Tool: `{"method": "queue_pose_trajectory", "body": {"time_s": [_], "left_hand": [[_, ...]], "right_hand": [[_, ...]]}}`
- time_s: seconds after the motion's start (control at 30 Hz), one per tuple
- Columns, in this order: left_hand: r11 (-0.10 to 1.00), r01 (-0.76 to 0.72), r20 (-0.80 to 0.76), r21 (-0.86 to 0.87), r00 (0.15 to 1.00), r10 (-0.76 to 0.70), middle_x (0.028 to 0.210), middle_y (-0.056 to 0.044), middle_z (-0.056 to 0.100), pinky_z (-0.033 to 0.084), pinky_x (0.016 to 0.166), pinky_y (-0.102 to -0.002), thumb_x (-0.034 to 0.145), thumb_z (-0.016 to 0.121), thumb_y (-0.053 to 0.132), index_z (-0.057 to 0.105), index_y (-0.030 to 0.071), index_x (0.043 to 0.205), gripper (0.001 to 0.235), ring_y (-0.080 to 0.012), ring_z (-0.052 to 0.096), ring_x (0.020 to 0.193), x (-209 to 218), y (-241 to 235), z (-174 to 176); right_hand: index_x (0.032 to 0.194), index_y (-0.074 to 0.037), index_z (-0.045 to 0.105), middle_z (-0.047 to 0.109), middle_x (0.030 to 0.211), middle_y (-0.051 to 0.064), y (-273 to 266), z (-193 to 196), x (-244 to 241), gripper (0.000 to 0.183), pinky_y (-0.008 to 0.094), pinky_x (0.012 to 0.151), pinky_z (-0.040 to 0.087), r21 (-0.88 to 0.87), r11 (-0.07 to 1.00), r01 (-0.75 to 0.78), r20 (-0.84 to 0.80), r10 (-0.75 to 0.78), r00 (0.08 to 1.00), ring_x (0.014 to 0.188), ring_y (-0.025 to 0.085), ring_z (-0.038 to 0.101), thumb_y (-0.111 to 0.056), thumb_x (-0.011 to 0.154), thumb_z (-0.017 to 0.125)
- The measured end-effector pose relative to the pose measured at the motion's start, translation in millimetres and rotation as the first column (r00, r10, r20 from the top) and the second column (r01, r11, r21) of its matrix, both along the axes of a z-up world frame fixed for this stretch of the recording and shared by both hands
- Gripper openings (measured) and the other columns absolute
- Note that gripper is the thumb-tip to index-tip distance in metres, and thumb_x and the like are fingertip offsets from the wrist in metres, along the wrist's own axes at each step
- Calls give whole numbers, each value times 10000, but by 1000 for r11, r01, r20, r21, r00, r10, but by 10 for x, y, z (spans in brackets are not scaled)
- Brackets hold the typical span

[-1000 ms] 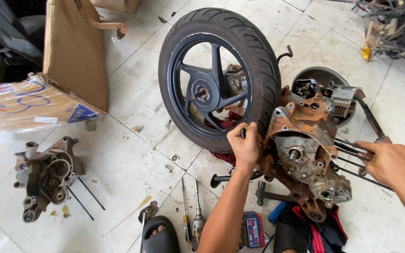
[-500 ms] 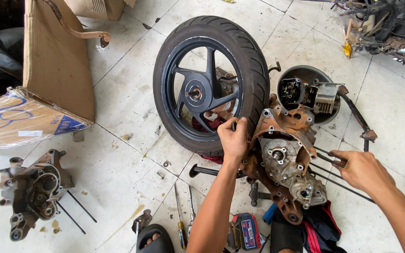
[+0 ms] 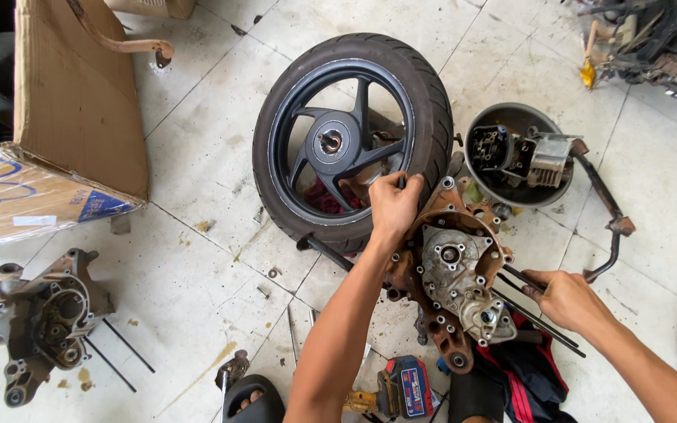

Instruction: The person disassembles a motorcycle engine casing on the floor, using a hammer to tap and separate components. They remove the cover, extract internal gears, and handle the parts by hand, placing them aside.

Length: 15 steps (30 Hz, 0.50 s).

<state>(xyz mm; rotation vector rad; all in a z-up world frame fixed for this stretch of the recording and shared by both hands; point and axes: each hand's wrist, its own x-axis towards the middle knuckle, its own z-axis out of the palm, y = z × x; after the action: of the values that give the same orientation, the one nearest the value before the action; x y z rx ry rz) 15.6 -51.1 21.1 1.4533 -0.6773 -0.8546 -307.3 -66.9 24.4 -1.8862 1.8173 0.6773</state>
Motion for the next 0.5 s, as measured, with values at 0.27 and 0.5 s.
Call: {"method": "queue_pose_trajectory", "body": {"time_s": [0.27, 0.5], "left_hand": [[998, 10, 45, 64, 999, -12, 564, 37, 189, 205, 525, -378, 774, 563, 257, 265, 156, 547, 388, -130, 180, 625, -27, -124, -115], [994, 18, 26, 111, 999, -21, 562, 24, 210, 219, 528, -391, 759, 544, 265, 297, 141, 541, 352, -149, 191, 645, -55, -180, -60]], "right_hand": [[1453, -306, 608, 784, 1166, 162, -48, -30, 83, 497, 373, 720, 606, 73, 997, -2, -31, 4, 999, 696, 225, 715, -443, 976, 630], [1415, -311, 654, 804, 1205, 131, -136, -136, -15, 481, 423, 851, 579, 42, 998, -41, -11, 41, 999, 1108, 339, 745, -456, 957, 641]]}}
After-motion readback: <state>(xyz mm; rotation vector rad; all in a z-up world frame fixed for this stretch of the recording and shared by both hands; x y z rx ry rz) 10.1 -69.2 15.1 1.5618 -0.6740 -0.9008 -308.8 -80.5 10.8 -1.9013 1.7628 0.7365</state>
